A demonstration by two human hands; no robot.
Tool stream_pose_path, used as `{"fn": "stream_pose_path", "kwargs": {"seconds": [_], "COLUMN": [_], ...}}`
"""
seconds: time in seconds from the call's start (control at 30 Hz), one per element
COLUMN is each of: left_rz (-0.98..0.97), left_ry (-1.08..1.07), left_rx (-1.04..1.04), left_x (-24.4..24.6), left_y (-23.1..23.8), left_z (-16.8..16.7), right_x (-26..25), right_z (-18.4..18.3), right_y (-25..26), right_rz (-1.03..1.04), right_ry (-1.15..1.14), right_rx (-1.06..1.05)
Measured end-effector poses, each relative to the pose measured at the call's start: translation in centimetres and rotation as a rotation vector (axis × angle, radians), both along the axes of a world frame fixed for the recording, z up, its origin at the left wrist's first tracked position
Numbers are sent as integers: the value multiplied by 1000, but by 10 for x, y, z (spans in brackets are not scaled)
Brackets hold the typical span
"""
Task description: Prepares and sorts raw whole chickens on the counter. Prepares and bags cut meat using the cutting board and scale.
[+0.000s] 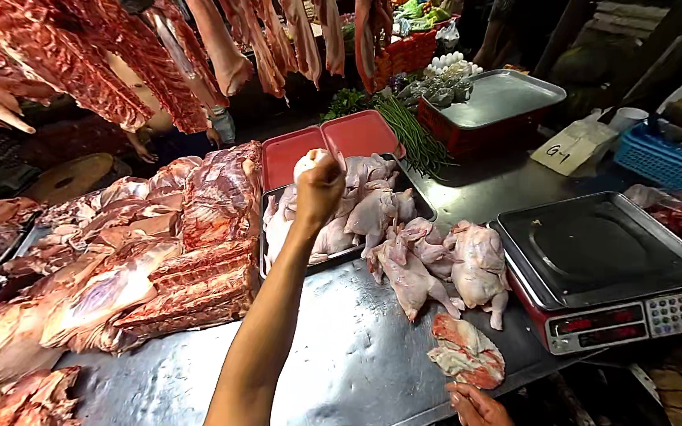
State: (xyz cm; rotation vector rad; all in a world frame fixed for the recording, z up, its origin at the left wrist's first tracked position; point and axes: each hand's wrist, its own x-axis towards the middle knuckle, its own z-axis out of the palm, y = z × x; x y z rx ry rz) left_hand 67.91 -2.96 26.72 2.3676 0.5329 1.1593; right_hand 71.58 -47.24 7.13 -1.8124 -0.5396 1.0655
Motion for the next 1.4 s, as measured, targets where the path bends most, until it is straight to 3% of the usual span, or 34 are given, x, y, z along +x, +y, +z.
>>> {"fn": "stream_pose_path", "kwargs": {"seconds": [0.1, 0.17, 0.27, 0.33, 0.43, 0.5, 0.67, 0.87, 1.1, 1.2, 1.4], "left_rz": [95, 59, -11, 1, 54, 101, 71, -16, -135, -117, -89], "left_ry": [565, 779, 919, 987, 919, 839, 795, 779, 812, 777, 714], "left_rx": [4, 45, 138, 169, 297, 385, 363, 388, 348, 337, 313], "left_x": [35, 49, 61, 58, 47, 46, 49, 49, 50, 55, 44], "left_y": [19, 30, 20, 14, 11, 13, 17, 25, 40, 43, 36], "left_z": [-70, -119, -136, -140, -155, -167, -187, -189, -190, -189, -189], "right_x": [28, 52, 91, 109, 122, 121, 115, 117, 101, 80, 98], "right_z": [17, 27, 42, 48, 43, 34, 20, 18, 29, 34, 31], "right_y": [47, 101, 200, 265, 341, 365, 340, 346, 352, 339, 304], "right_rz": [42, 54, 101, 180, 274, 252, 355, 100, 464, 588, 133], "right_ry": [-152, -322, -560, -639, -713, -760, -782, -649, -582, -540, -322], "right_rx": [118, 232, 296, 216, 15, -63, -258, -136, -474, -492, -196]}}
